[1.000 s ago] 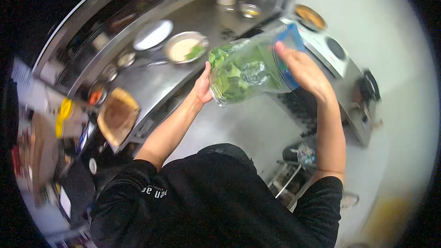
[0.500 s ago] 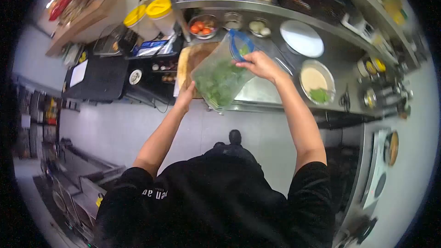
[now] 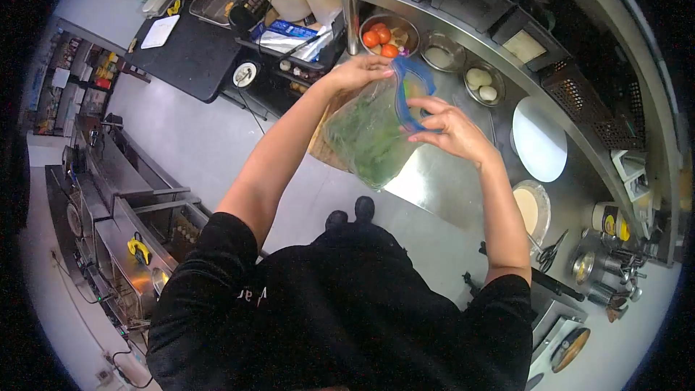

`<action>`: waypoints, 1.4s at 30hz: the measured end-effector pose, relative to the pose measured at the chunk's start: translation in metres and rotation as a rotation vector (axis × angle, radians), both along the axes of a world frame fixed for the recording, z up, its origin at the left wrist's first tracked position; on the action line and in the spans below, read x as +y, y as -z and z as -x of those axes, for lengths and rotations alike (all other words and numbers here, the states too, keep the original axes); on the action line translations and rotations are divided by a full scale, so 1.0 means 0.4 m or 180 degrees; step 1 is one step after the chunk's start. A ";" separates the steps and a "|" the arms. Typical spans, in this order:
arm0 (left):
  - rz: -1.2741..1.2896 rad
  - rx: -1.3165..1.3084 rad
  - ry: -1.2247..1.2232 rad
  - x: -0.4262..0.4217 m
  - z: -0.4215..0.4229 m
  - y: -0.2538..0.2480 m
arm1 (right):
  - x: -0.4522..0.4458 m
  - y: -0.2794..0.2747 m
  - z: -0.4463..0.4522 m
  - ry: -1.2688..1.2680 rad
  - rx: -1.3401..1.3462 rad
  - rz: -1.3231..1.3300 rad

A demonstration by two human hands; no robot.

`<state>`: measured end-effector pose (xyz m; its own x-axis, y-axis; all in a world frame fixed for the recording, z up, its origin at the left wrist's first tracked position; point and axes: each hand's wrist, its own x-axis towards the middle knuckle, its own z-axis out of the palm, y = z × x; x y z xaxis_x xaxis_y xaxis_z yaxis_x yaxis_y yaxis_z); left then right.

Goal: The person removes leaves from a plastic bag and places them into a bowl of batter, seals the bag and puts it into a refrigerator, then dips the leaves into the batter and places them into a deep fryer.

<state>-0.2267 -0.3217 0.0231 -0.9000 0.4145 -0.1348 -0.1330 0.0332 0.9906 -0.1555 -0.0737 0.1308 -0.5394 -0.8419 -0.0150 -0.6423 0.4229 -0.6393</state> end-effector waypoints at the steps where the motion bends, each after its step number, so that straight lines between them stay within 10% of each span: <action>1: -0.0148 -0.0162 -0.0123 0.009 0.018 0.019 | 0.014 0.020 0.005 0.0355 0.0016 0.0400; 4: -0.0220 -0.0056 -0.0577 0.013 0.030 0.007 | 0.071 0.081 0.035 0.0989 0.0242 0.0592; 6: -0.0385 -0.0448 -0.0929 -0.013 0.028 -0.008 | 0.105 0.152 0.045 0.2491 -0.1170 0.0794; 14: -0.0569 -0.0830 -0.1364 -0.130 0.024 0.038 | 0.133 0.269 0.103 0.2593 -0.2912 0.0905; 20: -0.0443 -0.1113 -0.1884 -0.241 -0.015 0.065 | 0.041 0.304 0.149 0.2562 -0.2684 0.1758; 22: 0.2615 0.0845 -0.2524 -0.230 -0.036 0.026 | 0.002 0.317 0.178 0.2472 -0.1958 0.1680; 25: 0.2033 0.3075 -0.1492 -0.146 -0.039 -0.123 | -0.063 0.273 0.195 0.2246 -0.0436 0.0661; 31: 0.2078 0.3227 0.0273 -0.055 0.027 -0.175 | -0.180 0.146 0.169 0.1708 0.0451 0.0395; 33: 0.2778 0.2030 0.0873 -0.062 0.028 -0.220 | -0.194 0.137 0.170 0.1671 0.0282 0.0553; 42: 0.2771 0.2272 0.0260 -0.125 0.012 -0.250 | -0.275 0.193 0.178 0.1852 -0.0102 0.1311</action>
